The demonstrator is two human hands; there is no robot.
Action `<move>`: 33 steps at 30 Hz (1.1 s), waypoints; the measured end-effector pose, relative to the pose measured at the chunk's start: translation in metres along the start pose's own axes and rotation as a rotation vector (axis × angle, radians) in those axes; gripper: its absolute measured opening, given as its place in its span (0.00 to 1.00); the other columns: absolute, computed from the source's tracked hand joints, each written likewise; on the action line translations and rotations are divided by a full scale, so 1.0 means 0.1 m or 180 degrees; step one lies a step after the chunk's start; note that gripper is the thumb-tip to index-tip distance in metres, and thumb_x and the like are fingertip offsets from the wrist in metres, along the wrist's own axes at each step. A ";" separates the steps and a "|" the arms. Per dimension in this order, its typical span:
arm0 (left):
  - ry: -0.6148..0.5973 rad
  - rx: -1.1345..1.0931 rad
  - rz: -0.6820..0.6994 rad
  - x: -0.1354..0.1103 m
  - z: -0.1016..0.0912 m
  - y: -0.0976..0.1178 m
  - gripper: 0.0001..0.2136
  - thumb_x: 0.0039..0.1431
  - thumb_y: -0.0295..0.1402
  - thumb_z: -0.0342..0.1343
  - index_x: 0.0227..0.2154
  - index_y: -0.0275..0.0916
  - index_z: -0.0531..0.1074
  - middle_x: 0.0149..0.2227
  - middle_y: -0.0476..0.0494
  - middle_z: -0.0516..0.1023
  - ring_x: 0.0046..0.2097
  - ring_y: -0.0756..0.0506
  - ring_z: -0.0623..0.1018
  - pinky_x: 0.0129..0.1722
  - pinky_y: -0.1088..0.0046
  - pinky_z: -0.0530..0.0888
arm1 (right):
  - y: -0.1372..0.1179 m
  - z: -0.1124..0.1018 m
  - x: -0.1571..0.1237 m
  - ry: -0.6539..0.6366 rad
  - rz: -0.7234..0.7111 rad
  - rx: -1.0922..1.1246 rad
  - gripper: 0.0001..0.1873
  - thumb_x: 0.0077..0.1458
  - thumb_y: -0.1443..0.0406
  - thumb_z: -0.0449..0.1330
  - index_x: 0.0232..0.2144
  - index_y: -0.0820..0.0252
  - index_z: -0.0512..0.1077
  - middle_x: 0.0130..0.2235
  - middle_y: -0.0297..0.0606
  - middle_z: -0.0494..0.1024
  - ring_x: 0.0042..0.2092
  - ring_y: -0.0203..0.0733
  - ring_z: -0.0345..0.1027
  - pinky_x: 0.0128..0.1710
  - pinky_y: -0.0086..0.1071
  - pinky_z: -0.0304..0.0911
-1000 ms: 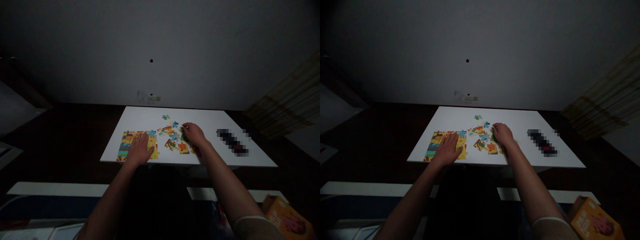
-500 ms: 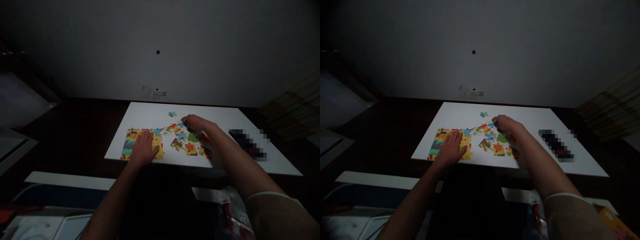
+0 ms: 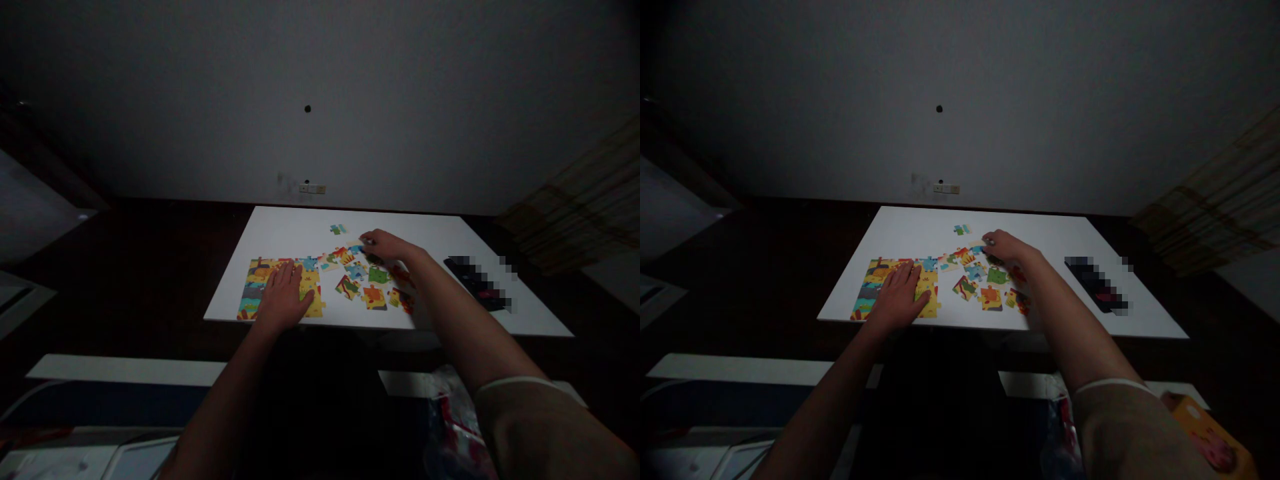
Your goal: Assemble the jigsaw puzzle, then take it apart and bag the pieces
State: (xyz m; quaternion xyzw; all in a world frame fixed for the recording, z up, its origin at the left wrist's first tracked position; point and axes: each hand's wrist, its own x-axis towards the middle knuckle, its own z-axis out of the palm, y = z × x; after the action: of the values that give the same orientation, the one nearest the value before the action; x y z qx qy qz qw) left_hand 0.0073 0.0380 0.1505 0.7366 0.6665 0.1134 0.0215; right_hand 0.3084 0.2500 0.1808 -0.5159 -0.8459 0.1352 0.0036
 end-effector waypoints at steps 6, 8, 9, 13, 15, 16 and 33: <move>0.0018 0.0011 -0.0011 -0.01 -0.01 0.01 0.31 0.68 0.48 0.46 0.68 0.39 0.57 0.72 0.38 0.54 0.73 0.36 0.52 0.71 0.52 0.51 | -0.14 0.05 0.06 0.0024 0.0192 -0.0300 0.28 0.57 0.53 0.66 0.56 0.57 0.74 0.55 0.56 0.72 0.56 0.59 0.68 0.56 0.44 0.64; 0.0021 0.0043 -0.0006 -0.01 0.00 0.00 0.31 0.68 0.48 0.46 0.68 0.39 0.57 0.72 0.38 0.54 0.73 0.36 0.52 0.72 0.52 0.51 | -0.21 0.03 0.09 -0.0035 0.0348 -0.0284 0.27 0.56 0.54 0.68 0.55 0.58 0.74 0.55 0.56 0.72 0.56 0.59 0.68 0.57 0.45 0.63; 0.0023 0.0055 0.0002 -0.01 0.01 0.00 0.31 0.68 0.48 0.46 0.68 0.38 0.56 0.72 0.38 0.53 0.73 0.36 0.52 0.72 0.52 0.50 | -0.24 0.02 0.11 -0.0068 0.0419 -0.0279 0.26 0.54 0.55 0.69 0.53 0.59 0.74 0.55 0.56 0.72 0.56 0.60 0.68 0.56 0.46 0.63; 0.0018 0.0052 0.0042 -0.01 0.03 -0.03 0.32 0.68 0.49 0.45 0.68 0.35 0.55 0.72 0.36 0.53 0.73 0.36 0.51 0.72 0.54 0.49 | -0.25 0.01 0.13 -0.0133 0.0518 -0.0105 0.26 0.50 0.57 0.71 0.49 0.61 0.74 0.51 0.54 0.75 0.51 0.57 0.71 0.51 0.43 0.67; 0.0017 0.0029 0.0048 -0.01 0.03 -0.03 0.32 0.68 0.50 0.44 0.68 0.35 0.56 0.73 0.35 0.52 0.73 0.37 0.51 0.72 0.55 0.49 | -0.22 0.01 0.11 -0.0125 0.0503 0.0144 0.26 0.50 0.59 0.71 0.50 0.59 0.72 0.49 0.49 0.78 0.48 0.52 0.73 0.48 0.39 0.68; 0.0014 0.0011 0.0043 -0.01 0.03 -0.03 0.32 0.68 0.50 0.43 0.68 0.36 0.55 0.73 0.35 0.52 0.73 0.38 0.51 0.72 0.55 0.48 | -0.21 0.01 0.10 -0.0077 0.0490 0.0266 0.26 0.51 0.61 0.71 0.51 0.58 0.71 0.47 0.46 0.79 0.46 0.50 0.74 0.46 0.38 0.68; 0.0036 -0.0086 -0.0027 -0.05 -0.03 0.00 0.34 0.66 0.52 0.44 0.68 0.36 0.57 0.73 0.37 0.53 0.74 0.37 0.50 0.73 0.55 0.47 | -1.55 0.51 0.39 0.0674 -0.0382 0.1195 0.19 0.61 0.64 0.60 0.54 0.59 0.74 0.47 0.44 0.80 0.44 0.44 0.73 0.48 0.36 0.68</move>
State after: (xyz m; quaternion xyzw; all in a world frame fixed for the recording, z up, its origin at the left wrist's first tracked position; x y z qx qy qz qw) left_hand 0.0059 0.0329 0.1530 0.7327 0.6681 0.1264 0.0282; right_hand 0.1480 0.2059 0.1625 -0.4663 -0.8300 0.2350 0.1964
